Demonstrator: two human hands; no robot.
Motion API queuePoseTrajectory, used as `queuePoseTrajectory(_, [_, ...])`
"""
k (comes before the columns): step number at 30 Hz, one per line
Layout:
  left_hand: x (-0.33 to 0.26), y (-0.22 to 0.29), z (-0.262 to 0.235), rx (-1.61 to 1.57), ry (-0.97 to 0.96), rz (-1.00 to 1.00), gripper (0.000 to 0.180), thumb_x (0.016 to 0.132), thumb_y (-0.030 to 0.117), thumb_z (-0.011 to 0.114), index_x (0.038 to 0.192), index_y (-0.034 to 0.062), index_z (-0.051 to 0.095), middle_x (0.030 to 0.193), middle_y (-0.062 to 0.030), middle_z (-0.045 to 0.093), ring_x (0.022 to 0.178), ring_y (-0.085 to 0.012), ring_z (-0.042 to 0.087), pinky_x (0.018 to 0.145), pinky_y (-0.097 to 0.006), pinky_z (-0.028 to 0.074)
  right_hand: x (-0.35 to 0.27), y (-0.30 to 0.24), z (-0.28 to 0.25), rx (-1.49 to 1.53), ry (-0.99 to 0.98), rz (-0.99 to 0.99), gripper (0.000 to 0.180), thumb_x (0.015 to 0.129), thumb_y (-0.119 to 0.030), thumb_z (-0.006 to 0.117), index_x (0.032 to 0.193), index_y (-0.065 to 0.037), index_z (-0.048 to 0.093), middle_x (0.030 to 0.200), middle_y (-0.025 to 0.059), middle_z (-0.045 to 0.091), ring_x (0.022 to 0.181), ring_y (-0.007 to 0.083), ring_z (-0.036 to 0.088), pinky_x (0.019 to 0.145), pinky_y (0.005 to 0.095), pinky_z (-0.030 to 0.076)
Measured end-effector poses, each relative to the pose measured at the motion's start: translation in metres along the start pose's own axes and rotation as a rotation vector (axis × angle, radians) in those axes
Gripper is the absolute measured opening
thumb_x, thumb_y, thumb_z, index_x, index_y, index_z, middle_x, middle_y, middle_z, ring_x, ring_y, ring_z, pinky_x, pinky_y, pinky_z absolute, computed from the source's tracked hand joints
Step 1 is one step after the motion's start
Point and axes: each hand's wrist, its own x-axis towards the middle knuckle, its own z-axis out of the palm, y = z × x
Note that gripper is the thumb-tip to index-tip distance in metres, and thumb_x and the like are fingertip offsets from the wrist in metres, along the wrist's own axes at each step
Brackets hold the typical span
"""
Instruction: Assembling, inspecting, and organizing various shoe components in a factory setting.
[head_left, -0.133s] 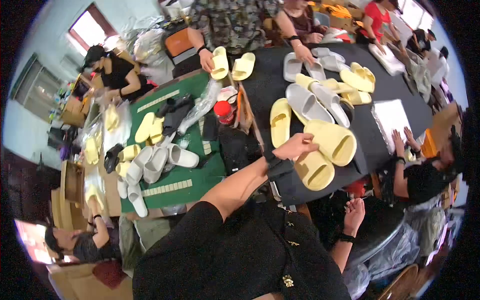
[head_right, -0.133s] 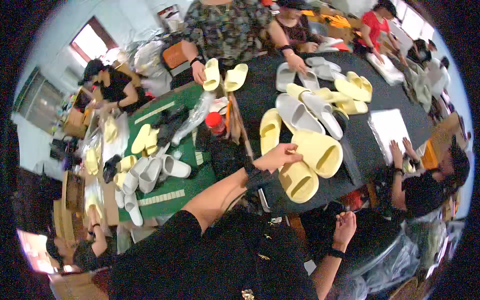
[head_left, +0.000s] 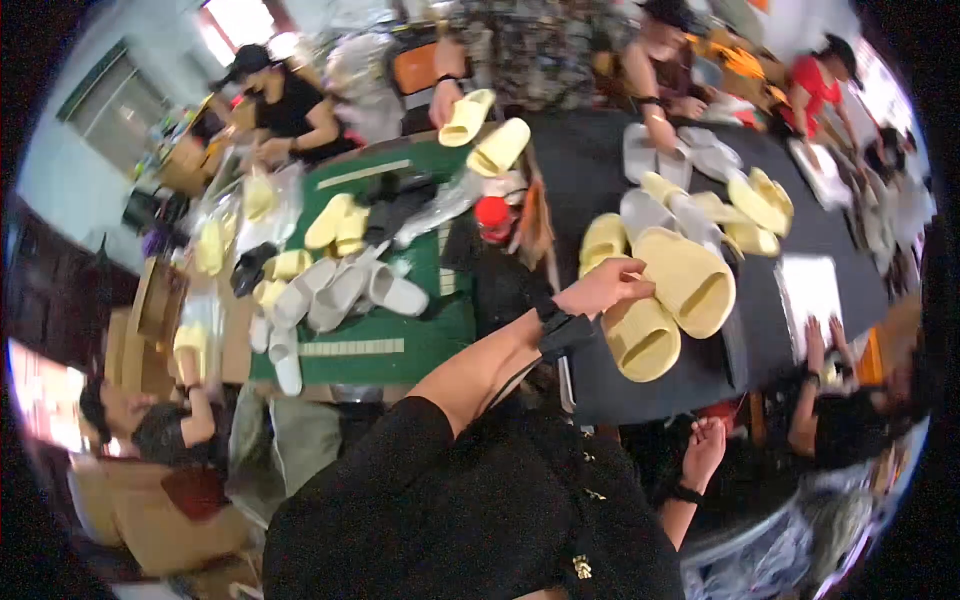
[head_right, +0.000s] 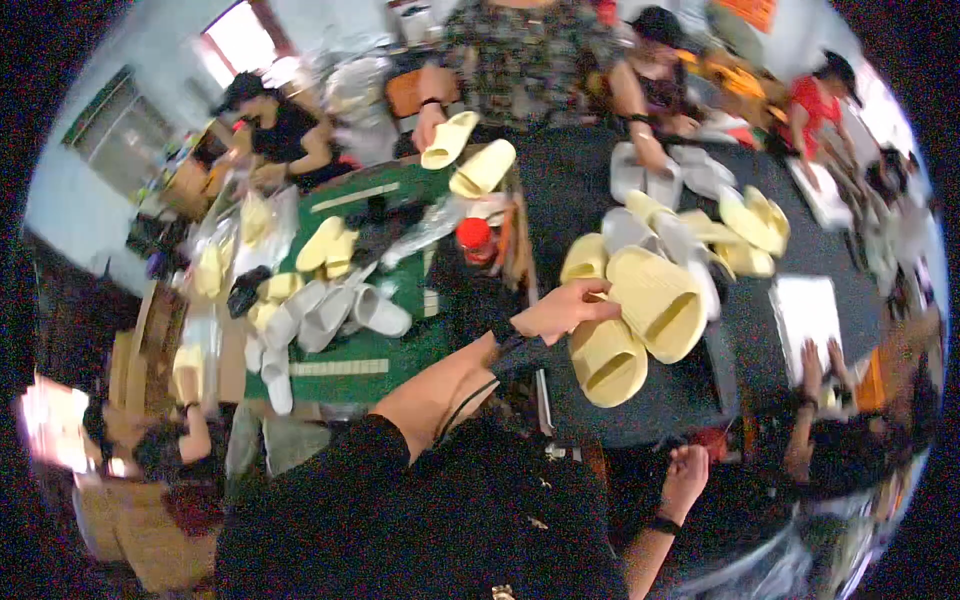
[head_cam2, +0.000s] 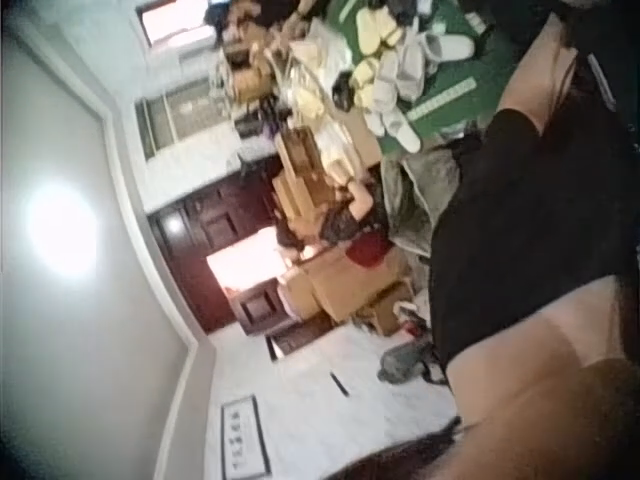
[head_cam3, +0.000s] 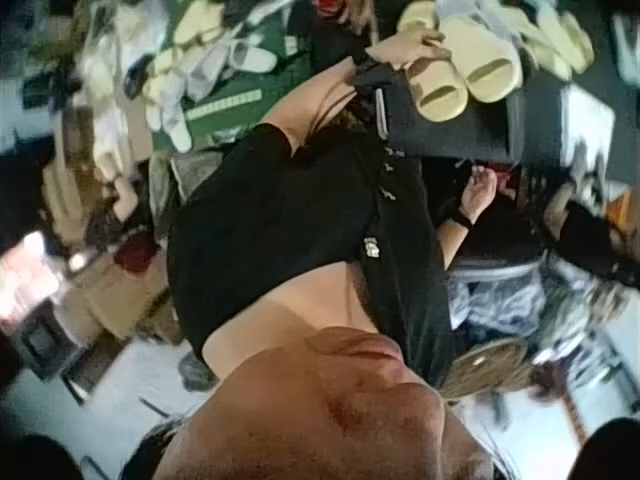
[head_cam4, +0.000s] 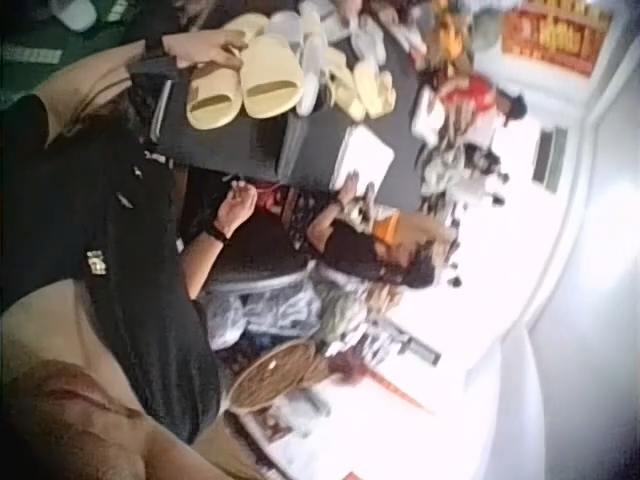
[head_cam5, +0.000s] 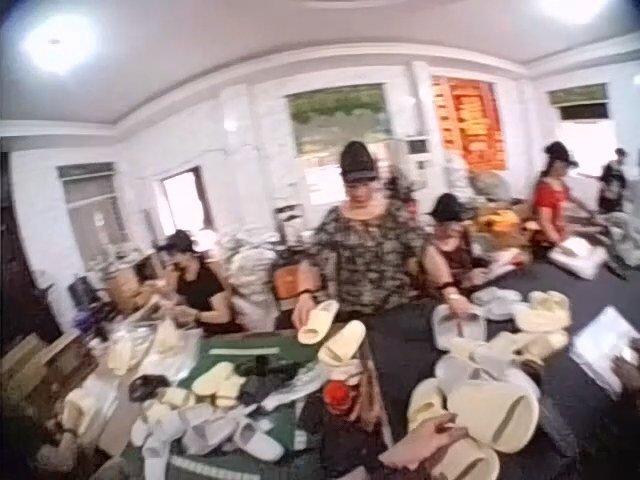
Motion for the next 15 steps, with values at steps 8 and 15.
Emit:
queuePoseTrajectory(8, [-0.141, -0.008, -0.123, 0.214, 0.613, -0.016, 0.031, 0.085, 0.021, 0.062, 0.105, -0.002, 0.054, 0.092, -0.0049, 0.059, 0.076, -0.0074, 0.055, 0.058, -0.024, 0.045, 0.037, -0.002, 0.063, 0.311, -0.182, 0.318, 0.013, 0.091, -0.021, 0.051, 0.092, -0.009, 0.052, 0.082, 0.0015, 0.052, 0.073, 0.0122, 0.05, 0.048, 0.0183, 0.034])
queuePoseTrajectory(15, [-0.371, -0.166, -0.194, 0.351, 1.143, -0.181, 0.044, 0.081, 0.032, 0.064, 0.115, 0.0051, 0.055, 0.089, -0.0066, 0.062, 0.072, -0.0179, 0.059, 0.056, -0.031, 0.047, 0.087, 0.024, 0.099, 0.199, -0.316, 0.402, 0.018, 0.092, -0.028, 0.05, 0.092, -0.01, 0.052, 0.08, -0.0023, 0.053, 0.067, 0.0087, 0.049, 0.05, 0.0201, 0.036])
